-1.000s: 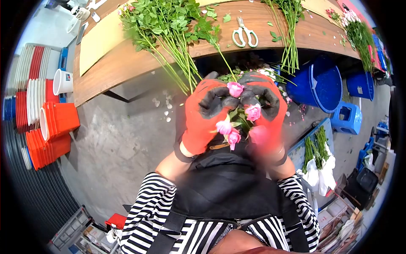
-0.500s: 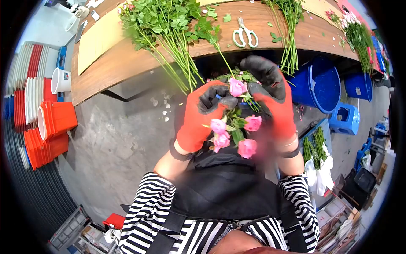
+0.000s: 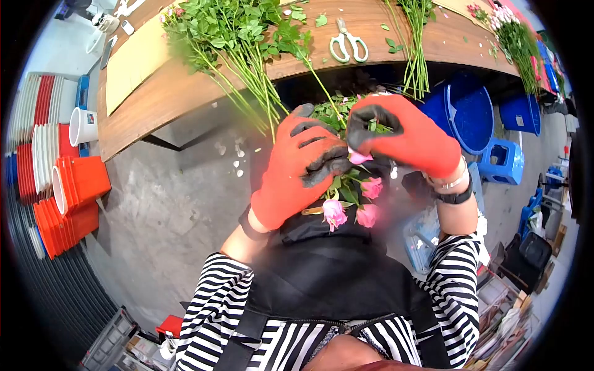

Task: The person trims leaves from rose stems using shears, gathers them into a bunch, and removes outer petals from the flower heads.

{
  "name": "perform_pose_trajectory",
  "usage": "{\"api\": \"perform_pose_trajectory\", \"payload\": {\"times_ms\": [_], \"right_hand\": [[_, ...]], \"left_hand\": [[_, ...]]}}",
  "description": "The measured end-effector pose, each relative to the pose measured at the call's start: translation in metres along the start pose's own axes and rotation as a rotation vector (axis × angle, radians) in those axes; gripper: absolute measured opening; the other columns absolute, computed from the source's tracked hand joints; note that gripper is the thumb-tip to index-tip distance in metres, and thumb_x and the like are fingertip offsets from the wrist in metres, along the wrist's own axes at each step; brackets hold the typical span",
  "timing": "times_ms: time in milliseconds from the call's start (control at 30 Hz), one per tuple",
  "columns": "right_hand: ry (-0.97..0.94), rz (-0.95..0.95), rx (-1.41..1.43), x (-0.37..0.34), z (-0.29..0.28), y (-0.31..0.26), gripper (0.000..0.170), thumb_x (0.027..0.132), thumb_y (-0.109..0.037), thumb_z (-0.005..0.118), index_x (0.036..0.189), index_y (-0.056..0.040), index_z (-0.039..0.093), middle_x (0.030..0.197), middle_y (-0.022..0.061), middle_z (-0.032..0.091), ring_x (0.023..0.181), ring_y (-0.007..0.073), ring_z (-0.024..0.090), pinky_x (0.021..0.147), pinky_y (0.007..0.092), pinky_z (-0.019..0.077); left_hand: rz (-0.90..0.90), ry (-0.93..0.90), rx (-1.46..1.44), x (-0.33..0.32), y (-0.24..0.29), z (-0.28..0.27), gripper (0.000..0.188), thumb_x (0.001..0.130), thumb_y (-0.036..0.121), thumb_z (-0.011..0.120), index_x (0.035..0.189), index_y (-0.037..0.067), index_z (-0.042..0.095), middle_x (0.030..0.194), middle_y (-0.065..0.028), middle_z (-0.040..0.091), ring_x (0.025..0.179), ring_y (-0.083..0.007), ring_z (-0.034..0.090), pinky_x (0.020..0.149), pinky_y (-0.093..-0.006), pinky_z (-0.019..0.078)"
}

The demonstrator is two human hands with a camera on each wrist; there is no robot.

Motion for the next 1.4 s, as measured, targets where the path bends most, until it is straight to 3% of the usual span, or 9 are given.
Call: {"api": "perform_pose_trajectory", "payload": {"times_ms": [100,200,600,733,933,1033,1133,1200,1400], "right_hand": [[-0.157,0.165,0.500,0.018,0.002,0.026,0.036,0.079,-0.006,0.062,0.114,0.0017,0.063,0.111,0.0053,0.066,0.101,0.0098,0.059,0.086,0.0263,0.0471],[0.204,0.017,0.451,0.013,0.005,0.017,0.042,0.079,-0.002,0.060,0.120,0.0006,0.061,0.115,0.0067,0.065,0.105,0.0109,0.059,0.091,0.0272,0.0467],[0.528,-0.198,0.343,-0.008,0.022,-0.007,0.030,0.068,-0.004,0.076,0.096,-0.0045,0.069,0.103,0.0110,0.067,0.101,0.0294,0.062,0.089,0.0386,0.0483],[0.663,-0.193,0.403,-0.015,0.029,0.010,0.031,0.072,-0.010,0.076,0.100,-0.0058,0.064,0.097,0.0108,0.062,0.094,0.0299,0.061,0.084,0.0393,0.0483],[0.522,-0.081,1.004,-0.003,0.033,0.031,0.019,0.082,-0.006,0.069,0.096,-0.0005,0.058,0.084,0.0013,0.058,0.082,0.0073,0.052,0.073,0.0279,0.0468],[0.732,-0.030,0.526,-0.019,0.025,0.052,0.023,0.082,-0.003,0.069,0.102,0.0002,0.060,0.090,0.0025,0.062,0.084,0.0089,0.055,0.076,0.0279,0.0483],[0.542,-0.110,0.855,-0.026,0.031,0.040,0.036,0.079,-0.004,0.072,0.114,-0.0010,0.061,0.104,0.0049,0.065,0.096,0.0134,0.060,0.086,0.0313,0.0488],[0.532,-0.250,0.456,-0.035,0.035,0.032,0.053,0.080,-0.012,0.074,0.130,-0.0068,0.057,0.128,0.0093,0.059,0.117,0.0226,0.056,0.100,0.0377,0.0449],[0.555,-0.262,0.183,-0.024,0.067,0.042,0.045,0.082,-0.019,0.077,0.123,-0.0080,0.061,0.118,0.0107,0.060,0.113,0.0291,0.057,0.099,0.0406,0.0447]], "left_hand": [[-0.092,0.009,-0.366,-0.005,-0.021,0.002,0.034,0.068,-0.002,0.071,0.101,0.005,0.070,0.097,-0.0085,0.067,0.097,-0.0280,0.059,0.094,-0.0383,0.0443],[-0.539,0.139,-0.785,-0.017,-0.037,0.005,0.031,0.079,0.000,0.064,0.110,-0.002,0.065,0.100,-0.0041,0.065,0.091,-0.0123,0.059,0.086,-0.0289,0.0472],[-0.516,0.189,-0.784,-0.005,-0.023,0.010,0.023,0.090,0.010,0.062,0.110,-0.002,0.066,0.107,-0.0040,0.066,0.094,-0.0119,0.060,0.085,-0.0278,0.0473],[-0.467,0.097,-0.908,-0.037,-0.055,0.029,0.082,0.075,0.042,0.075,0.140,0.004,0.043,0.135,-0.0155,0.053,0.121,-0.0296,0.054,0.103,-0.0433,0.0449],[-0.359,0.086,-1.005,-0.035,-0.061,0.031,0.082,0.078,0.051,0.072,0.141,0.006,0.043,0.133,-0.0141,0.054,0.120,-0.0286,0.055,0.104,-0.0443,0.0430],[-0.334,0.155,-0.963,-0.035,-0.065,0.023,0.076,0.084,0.052,0.065,0.141,0.006,0.045,0.126,-0.0115,0.058,0.112,-0.0260,0.057,0.101,-0.0423,0.0449],[-0.283,0.290,-1.089,-0.026,-0.044,0.014,0.055,0.098,0.039,0.051,0.142,0.006,0.044,0.121,-0.0075,0.060,0.107,-0.0231,0.058,0.100,-0.0398,0.0454],[-0.378,0.368,-0.819,-0.035,-0.080,0.010,0.052,0.098,0.030,0.054,0.141,0.003,0.043,0.124,-0.0072,0.058,0.109,-0.0228,0.057,0.100,-0.0394,0.0455],[-0.480,0.316,-0.683,-0.032,-0.060,0.017,0.050,0.097,0.018,0.055,0.142,0.002,0.042,0.128,-0.0099,0.055,0.109,-0.0218,0.057,0.094,-0.0373,0.0487]]}}
Point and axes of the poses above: each hand's wrist, its own x-axis towards the middle knuckle, its own z-axis out of the palm, y = z × x, the point moved 6 cm from there along x, towards the middle knuckle
